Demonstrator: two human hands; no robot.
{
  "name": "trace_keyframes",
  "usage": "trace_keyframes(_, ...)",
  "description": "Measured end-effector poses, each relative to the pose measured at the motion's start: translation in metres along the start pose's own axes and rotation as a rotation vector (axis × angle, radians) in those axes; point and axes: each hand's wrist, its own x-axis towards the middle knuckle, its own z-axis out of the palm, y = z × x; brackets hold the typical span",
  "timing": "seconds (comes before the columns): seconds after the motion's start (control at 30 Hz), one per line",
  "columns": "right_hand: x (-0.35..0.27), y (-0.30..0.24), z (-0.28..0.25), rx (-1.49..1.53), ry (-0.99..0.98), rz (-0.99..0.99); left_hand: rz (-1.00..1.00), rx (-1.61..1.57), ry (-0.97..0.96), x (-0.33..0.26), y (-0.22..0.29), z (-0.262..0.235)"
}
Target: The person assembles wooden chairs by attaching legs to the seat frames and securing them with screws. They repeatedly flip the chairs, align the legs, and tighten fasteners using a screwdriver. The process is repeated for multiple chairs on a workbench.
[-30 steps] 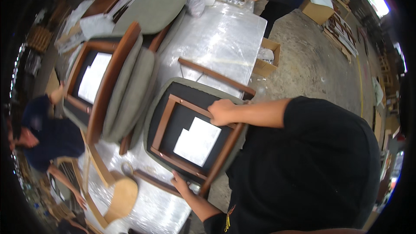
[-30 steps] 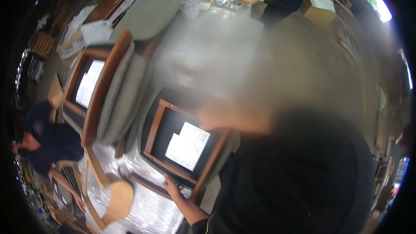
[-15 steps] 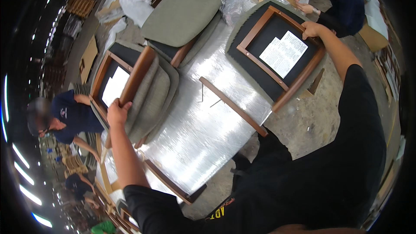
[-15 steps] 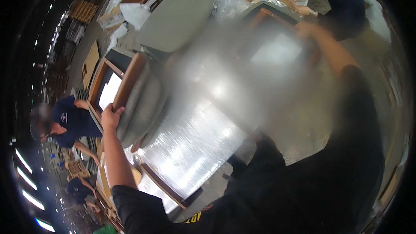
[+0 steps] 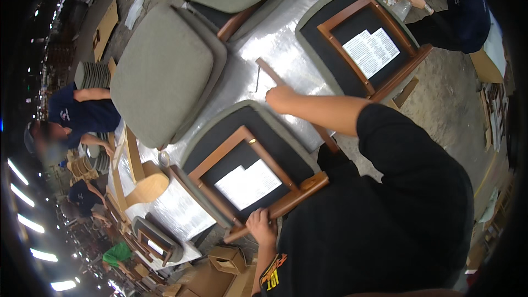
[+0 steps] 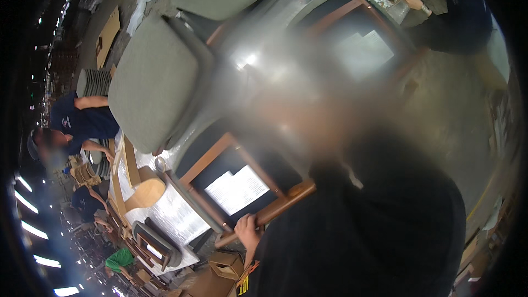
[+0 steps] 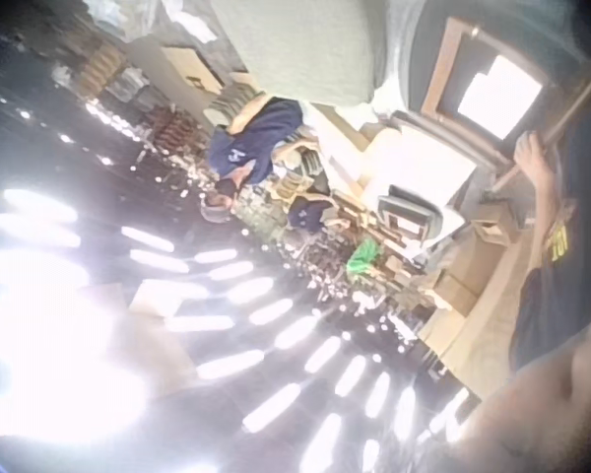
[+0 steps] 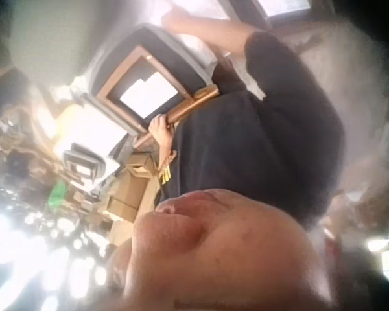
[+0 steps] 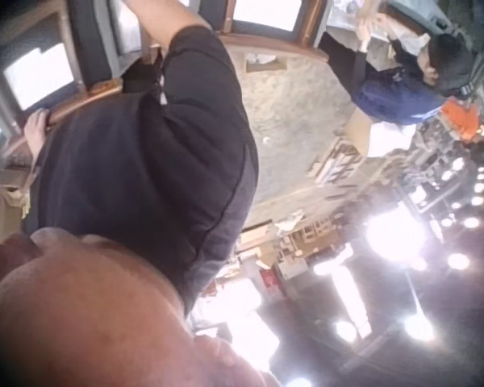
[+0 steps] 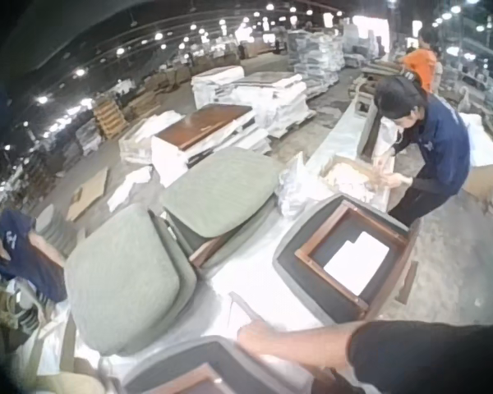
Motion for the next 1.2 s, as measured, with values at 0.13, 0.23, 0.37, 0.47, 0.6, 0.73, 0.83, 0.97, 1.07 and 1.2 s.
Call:
trace_keyframes(0.13, 0.023, -0.023, 0.014, -0.285, 0.001, 0.002, -0.027, -0.036, -0.092, 0.005, -0.042, 0.05)
trace_keyframes(0.23, -0.003, -0.053, -0.008, -0.092, 0.021, 0.016, -0.015, -0.133, -0.069, 0.015, -0.067, 0.065)
trace_keyframes(0.37, -0.031, -0.124, -0.035, 0.385, 0.034, 0.044, 0.043, -0.239, -0.142, 0.028, -0.09, 0.065)
trace_keyframes(0.47, -0.03, -0.176, -0.019, 0.138, 0.112, -0.019, 0.116, -0.318, -0.204, 0.041, -0.106, 0.058)
trace_keyframes(0.6, -0.014, -0.204, 0.006, 0.078, 0.106, 0.134, 0.215, -0.672, 0.012, 0.069, -0.129, 0.051)
trace_keyframes(0.73, 0.008, -0.213, 0.004, 0.089, 0.014, 0.26, 0.181, -0.757, 0.184, 0.115, -0.145, 0.049)
trace_keyframes(0.83, 0.03, -0.228, 0.0, 0.104, -0.103, 0.4, 0.053, -0.806, 0.297, 0.159, -0.139, 0.047)
trace_keyframes(0.97, 0.033, -0.25, 0.005, -0.573, -0.059, -0.346, -0.146, -1.175, 0.441, 0.235, -0.119, 0.058)
trace_keyframes(1.07, 0.023, -0.257, -0.013, -0.638, -0.181, -0.435, -0.049, -1.427, 0.239, 0.273, -0.111, 0.071)
trace_keyframes(1.2, 0.019, -0.267, -0.049, -0.18, -0.243, 0.046, -0.009, -1.016, 0.455, 0.283, -0.109, 0.075)
